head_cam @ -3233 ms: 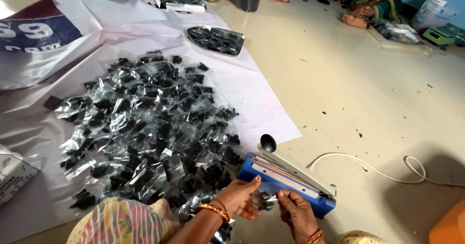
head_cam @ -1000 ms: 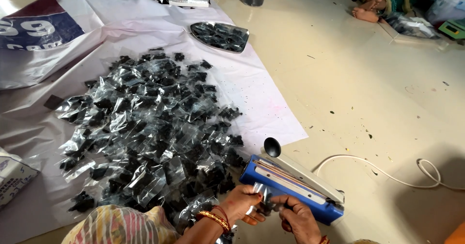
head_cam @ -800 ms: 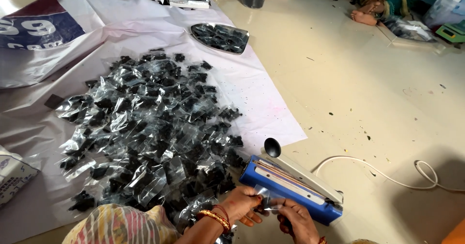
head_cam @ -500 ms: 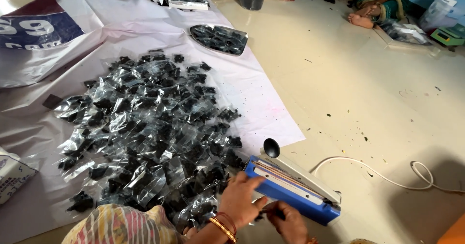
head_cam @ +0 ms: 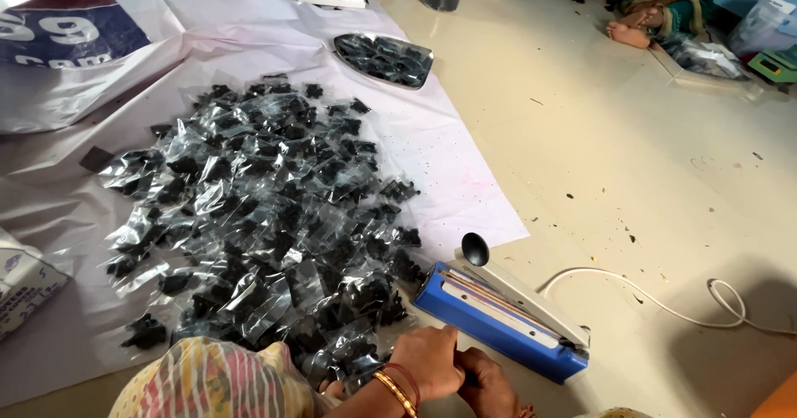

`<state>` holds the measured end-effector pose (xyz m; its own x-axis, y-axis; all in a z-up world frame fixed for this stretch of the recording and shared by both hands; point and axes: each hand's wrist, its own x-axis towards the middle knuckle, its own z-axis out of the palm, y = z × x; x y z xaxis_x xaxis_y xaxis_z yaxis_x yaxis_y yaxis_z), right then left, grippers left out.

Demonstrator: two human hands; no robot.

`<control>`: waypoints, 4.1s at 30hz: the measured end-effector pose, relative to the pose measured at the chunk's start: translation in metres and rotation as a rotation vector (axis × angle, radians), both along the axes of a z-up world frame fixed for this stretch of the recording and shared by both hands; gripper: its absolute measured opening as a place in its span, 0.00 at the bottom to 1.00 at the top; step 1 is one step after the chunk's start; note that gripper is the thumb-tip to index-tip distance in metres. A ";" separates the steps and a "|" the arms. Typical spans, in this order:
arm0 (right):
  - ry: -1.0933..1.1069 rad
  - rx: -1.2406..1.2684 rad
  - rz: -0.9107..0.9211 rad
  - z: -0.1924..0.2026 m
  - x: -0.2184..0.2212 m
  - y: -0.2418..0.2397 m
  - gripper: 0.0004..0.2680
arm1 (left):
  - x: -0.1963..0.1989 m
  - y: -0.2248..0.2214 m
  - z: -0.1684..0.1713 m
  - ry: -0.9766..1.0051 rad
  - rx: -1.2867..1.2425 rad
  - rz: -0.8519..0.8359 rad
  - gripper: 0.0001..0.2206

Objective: Sealing small plastic bags containing components using a heat sealer.

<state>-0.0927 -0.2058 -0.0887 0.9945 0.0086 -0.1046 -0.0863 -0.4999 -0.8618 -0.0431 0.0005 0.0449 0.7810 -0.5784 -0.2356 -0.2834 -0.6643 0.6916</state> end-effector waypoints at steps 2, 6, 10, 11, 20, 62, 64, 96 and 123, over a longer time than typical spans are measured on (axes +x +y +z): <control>-0.048 -0.142 0.077 0.002 0.000 0.001 0.16 | -0.002 -0.003 -0.004 -0.059 0.011 -0.014 0.16; 0.072 -0.128 -0.005 0.024 -0.001 0.009 0.15 | -0.002 -0.006 -0.010 -0.151 0.118 0.040 0.12; 0.411 0.504 -0.290 0.010 -0.004 -0.023 0.11 | 0.009 -0.007 -0.035 -0.282 0.081 0.135 0.05; 0.411 0.504 -0.294 0.015 -0.005 -0.026 0.11 | 0.010 -0.006 -0.035 -0.281 0.081 0.132 0.05; 0.499 1.252 -0.424 0.121 -0.012 0.008 0.26 | 0.015 0.001 -0.029 -0.323 0.009 0.158 0.02; 0.562 0.663 -0.221 0.073 0.008 -0.007 0.12 | 0.011 -0.005 -0.019 -0.087 0.001 0.133 0.06; 0.556 0.437 -0.123 0.072 0.013 -0.005 0.11 | 0.010 -0.004 -0.010 -0.017 0.027 0.109 0.06; -0.021 -0.530 0.128 0.034 0.004 -0.018 0.09 | 0.019 0.001 0.002 0.453 -0.293 0.349 0.11; 0.125 -0.126 0.342 0.091 0.054 -0.048 0.08 | 0.045 -0.010 -0.077 0.986 -0.924 0.118 0.14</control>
